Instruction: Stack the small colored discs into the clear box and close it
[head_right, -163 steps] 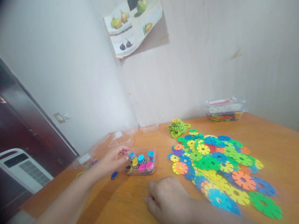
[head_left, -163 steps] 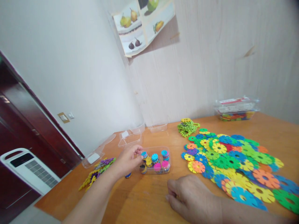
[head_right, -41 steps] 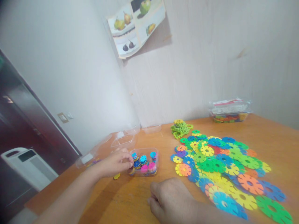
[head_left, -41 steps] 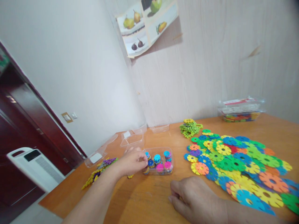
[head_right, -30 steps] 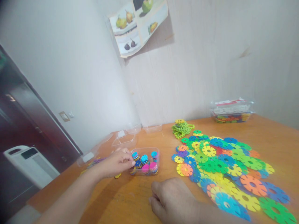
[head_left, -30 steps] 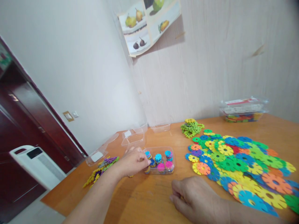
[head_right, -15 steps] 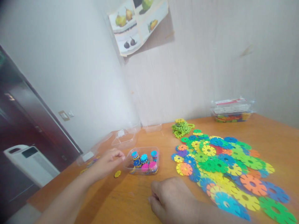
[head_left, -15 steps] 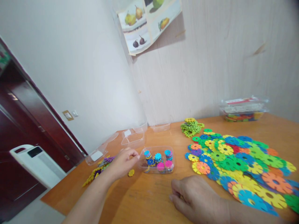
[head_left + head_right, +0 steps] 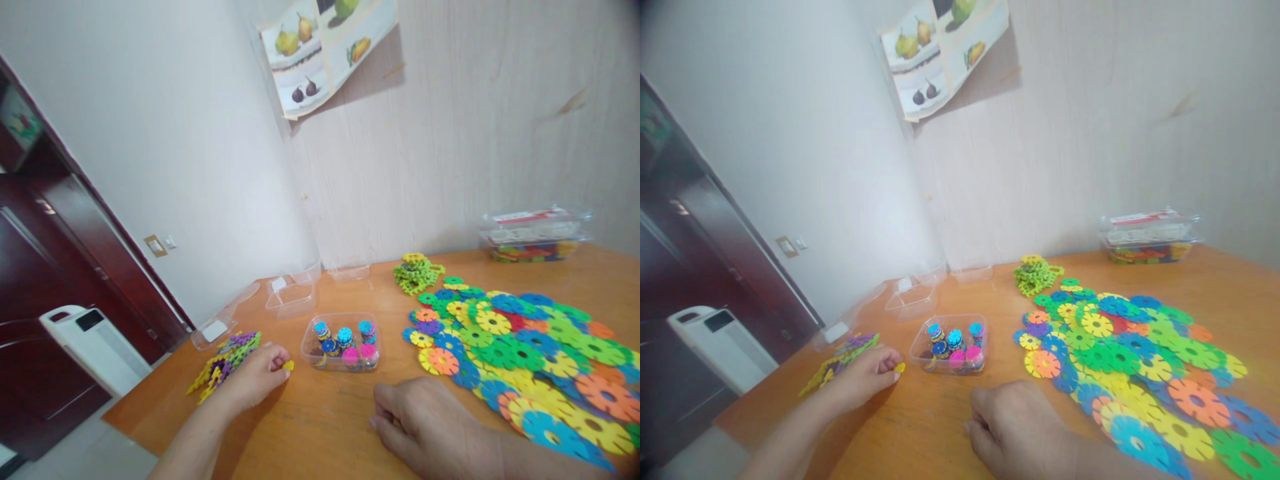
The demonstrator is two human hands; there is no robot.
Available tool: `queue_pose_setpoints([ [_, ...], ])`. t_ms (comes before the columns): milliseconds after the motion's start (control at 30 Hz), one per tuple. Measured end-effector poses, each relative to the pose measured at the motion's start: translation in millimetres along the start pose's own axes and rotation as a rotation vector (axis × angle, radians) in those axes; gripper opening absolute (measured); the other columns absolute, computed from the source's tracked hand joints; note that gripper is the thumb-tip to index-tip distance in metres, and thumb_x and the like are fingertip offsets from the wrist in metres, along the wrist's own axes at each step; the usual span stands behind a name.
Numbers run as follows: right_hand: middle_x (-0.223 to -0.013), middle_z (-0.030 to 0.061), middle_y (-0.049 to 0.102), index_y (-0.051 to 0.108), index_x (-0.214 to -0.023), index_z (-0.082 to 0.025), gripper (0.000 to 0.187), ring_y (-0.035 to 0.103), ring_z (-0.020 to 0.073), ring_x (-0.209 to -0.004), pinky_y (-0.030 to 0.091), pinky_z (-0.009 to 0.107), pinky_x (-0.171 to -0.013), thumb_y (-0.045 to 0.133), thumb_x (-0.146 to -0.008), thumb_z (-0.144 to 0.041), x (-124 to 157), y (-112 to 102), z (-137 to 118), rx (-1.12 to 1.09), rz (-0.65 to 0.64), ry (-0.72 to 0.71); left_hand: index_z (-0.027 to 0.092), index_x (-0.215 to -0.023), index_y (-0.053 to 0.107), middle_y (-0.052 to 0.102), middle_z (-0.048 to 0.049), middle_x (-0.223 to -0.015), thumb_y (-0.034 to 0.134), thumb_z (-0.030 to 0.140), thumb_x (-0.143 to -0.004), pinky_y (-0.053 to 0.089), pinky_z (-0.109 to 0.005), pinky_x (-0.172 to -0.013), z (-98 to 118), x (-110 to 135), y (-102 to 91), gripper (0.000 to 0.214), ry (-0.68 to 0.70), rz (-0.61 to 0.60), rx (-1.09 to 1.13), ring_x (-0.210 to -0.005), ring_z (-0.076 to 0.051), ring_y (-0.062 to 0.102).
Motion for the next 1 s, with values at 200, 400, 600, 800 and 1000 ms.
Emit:
queue_pose_setpoints([
  [200,-0.072,-0.0002,0.071,0.058,-0.074,-0.023,0.022,0.061,0.0142,-0.059,0.021,0.027,-0.05,0.047,-0.089,-0.036,0.2,-1.4,-1.2,0.008,0.001,0.001,0.017,-0.084,0.062,0.064,-0.0021,-0.077,0.059,0.034,-0.073,0.046,-0.027,-0.069,6.2,-3.0,-6.8,0.02,-0.009,0.086,0.066,-0.076,-0.017,0.06],
  [400,-0.07,-0.0007,0.07,0.058,-0.073,-0.023,0.023,0.061,0.0138,-0.059,0.021,0.027,-0.05,0.047,-0.089,-0.035,1.0,-2.0,-2.2,0.001,0.009,-0.005,0.019,-0.094,0.064,0.067,-0.0045,-0.093,0.057,0.039,-0.078,0.048,-0.032,-0.083,47.1,-12.8,-23.6,0.027,0.141,0.256,0.048,-0.089,-0.019,0.061],
  [600,-0.07,-0.0009,0.071,0.058,-0.073,-0.023,0.021,0.061,0.0135,-0.058,0.019,0.028,-0.049,0.05,-0.087,-0.036,0.2,3.4,1.8,0.01,0.023,-0.001,0.022,-0.092,0.068,0.068,-0.0037,-0.091,0.06,0.039,-0.075,0.047,-0.032,-0.078,89.4,-26.6,-12.7,0.025,0.217,0.147,-0.109,-0.09,-0.022,0.06],
  [800,-0.07,-0.0005,0.071,0.058,-0.072,-0.023,0.021,0.061,0.0138,-0.058,0.02,0.028,-0.049,0.05,-0.087,-0.035,-1.9,3.3,2.2,0.027,0.036,-0.011,0.027,-0.094,0.07,0.07,-0.0022,-0.091,0.06,0.038,-0.074,0.041,-0.036,-0.082,95.5,-35.5,-0.8,0.025,0.196,0.111,-0.225,-0.093,-0.024,0.058],
  [1000,-0.07,-0.0002,0.071,0.059,-0.073,-0.023,0.022,0.062,0.0142,-0.059,0.02,0.028,-0.049,0.05,-0.087,-0.037,-1.1,2.9,2.3,0.03,0.043,-0.015,0.027,-0.095,0.071,0.07,-0.0032,-0.086,0.05,0.029,-0.078,0.04,-0.039,-0.085,104.5,-30.4,-4.3,0.027,0.159,0.089,-0.269,-0.094,-0.025,0.057],
])
Point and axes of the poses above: each hand's wrist, its own x-axis away from the middle knuckle, its own y-axis out of the palm, z = x × y, the point moved 4 cm from there along -x, towards the middle knuckle
